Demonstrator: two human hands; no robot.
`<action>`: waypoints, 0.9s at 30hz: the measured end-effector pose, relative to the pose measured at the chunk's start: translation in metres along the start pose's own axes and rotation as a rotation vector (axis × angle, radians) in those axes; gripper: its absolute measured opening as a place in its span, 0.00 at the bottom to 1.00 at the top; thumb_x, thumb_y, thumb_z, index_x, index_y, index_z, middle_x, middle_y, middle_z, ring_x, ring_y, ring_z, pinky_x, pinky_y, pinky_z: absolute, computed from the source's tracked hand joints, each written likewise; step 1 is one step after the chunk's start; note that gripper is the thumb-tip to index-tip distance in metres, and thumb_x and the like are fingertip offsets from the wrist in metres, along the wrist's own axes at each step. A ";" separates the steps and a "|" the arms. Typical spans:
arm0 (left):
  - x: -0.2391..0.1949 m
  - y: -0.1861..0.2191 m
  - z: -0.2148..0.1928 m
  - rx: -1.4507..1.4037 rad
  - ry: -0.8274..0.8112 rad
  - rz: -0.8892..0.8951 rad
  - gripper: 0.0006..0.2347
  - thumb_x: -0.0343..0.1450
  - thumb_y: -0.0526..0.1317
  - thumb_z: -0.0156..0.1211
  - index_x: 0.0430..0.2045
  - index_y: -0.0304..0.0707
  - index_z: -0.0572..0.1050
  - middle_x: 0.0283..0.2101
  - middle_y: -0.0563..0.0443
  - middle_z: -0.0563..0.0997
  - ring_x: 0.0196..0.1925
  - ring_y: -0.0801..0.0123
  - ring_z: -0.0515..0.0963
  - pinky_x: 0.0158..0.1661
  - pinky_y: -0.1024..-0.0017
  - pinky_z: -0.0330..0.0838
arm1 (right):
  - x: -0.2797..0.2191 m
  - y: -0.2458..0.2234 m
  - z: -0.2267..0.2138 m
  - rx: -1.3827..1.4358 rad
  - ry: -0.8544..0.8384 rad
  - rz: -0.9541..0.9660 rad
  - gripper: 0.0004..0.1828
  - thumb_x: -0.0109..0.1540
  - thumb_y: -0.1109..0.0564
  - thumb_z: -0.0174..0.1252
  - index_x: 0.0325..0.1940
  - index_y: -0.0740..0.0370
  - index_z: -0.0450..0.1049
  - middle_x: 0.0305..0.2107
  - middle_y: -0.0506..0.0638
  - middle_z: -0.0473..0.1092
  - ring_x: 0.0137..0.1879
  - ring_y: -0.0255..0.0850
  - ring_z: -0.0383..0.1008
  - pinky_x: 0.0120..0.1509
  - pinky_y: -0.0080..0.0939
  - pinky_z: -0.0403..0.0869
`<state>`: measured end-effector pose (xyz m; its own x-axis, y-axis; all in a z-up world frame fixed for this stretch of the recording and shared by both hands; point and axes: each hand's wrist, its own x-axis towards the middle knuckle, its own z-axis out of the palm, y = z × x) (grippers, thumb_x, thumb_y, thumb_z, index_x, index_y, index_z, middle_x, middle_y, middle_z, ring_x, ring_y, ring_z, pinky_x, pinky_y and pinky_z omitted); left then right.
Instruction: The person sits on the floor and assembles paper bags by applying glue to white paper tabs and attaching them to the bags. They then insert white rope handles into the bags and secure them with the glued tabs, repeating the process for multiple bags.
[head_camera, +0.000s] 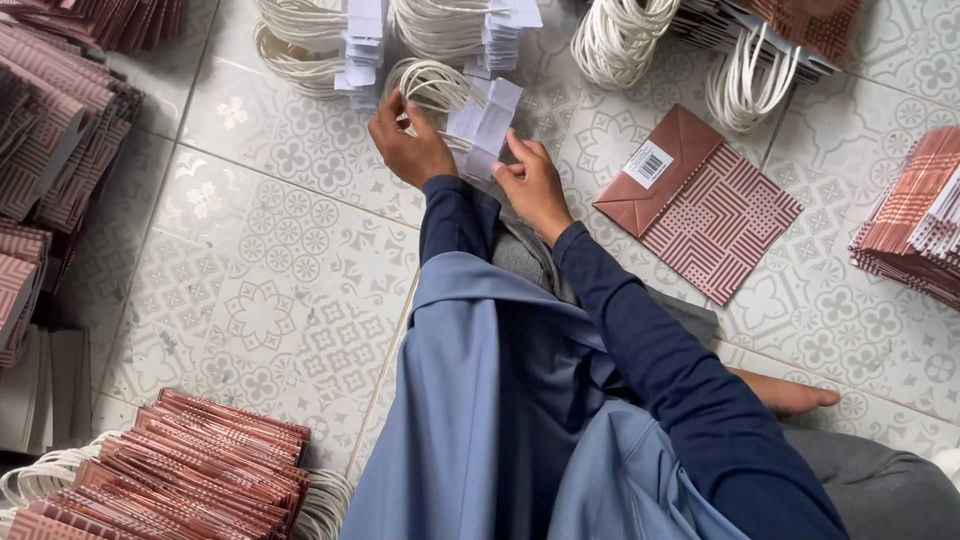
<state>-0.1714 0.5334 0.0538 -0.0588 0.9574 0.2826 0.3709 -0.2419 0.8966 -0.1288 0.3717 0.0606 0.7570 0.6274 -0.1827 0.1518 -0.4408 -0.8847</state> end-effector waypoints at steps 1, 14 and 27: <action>0.000 0.002 -0.002 -0.007 0.000 0.004 0.09 0.72 0.37 0.61 0.43 0.55 0.79 0.40 0.59 0.78 0.34 0.70 0.80 0.37 0.65 0.77 | 0.000 0.000 0.001 0.000 0.006 -0.004 0.36 0.65 0.46 0.57 0.75 0.60 0.62 0.61 0.50 0.64 0.45 0.31 0.76 0.57 0.33 0.73; 0.007 -0.003 -0.007 -0.140 0.109 -0.084 0.10 0.71 0.40 0.63 0.42 0.65 0.80 0.37 0.59 0.77 0.36 0.68 0.83 0.36 0.73 0.78 | -0.006 -0.012 0.006 0.372 0.018 -0.070 0.38 0.65 0.56 0.64 0.76 0.60 0.57 0.58 0.67 0.66 0.57 0.53 0.80 0.58 0.41 0.83; -0.047 0.026 -0.014 -0.761 -0.359 -0.273 0.11 0.70 0.36 0.68 0.45 0.44 0.78 0.40 0.53 0.82 0.39 0.72 0.82 0.41 0.75 0.81 | -0.032 0.004 -0.092 0.244 0.301 -0.317 0.10 0.62 0.57 0.70 0.44 0.52 0.76 0.33 0.44 0.75 0.41 0.33 0.74 0.42 0.31 0.74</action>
<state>-0.1718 0.4800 0.0683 0.2865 0.9579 0.0165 -0.3385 0.0850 0.9371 -0.0940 0.2910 0.1021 0.8528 0.4775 0.2116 0.2784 -0.0730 -0.9577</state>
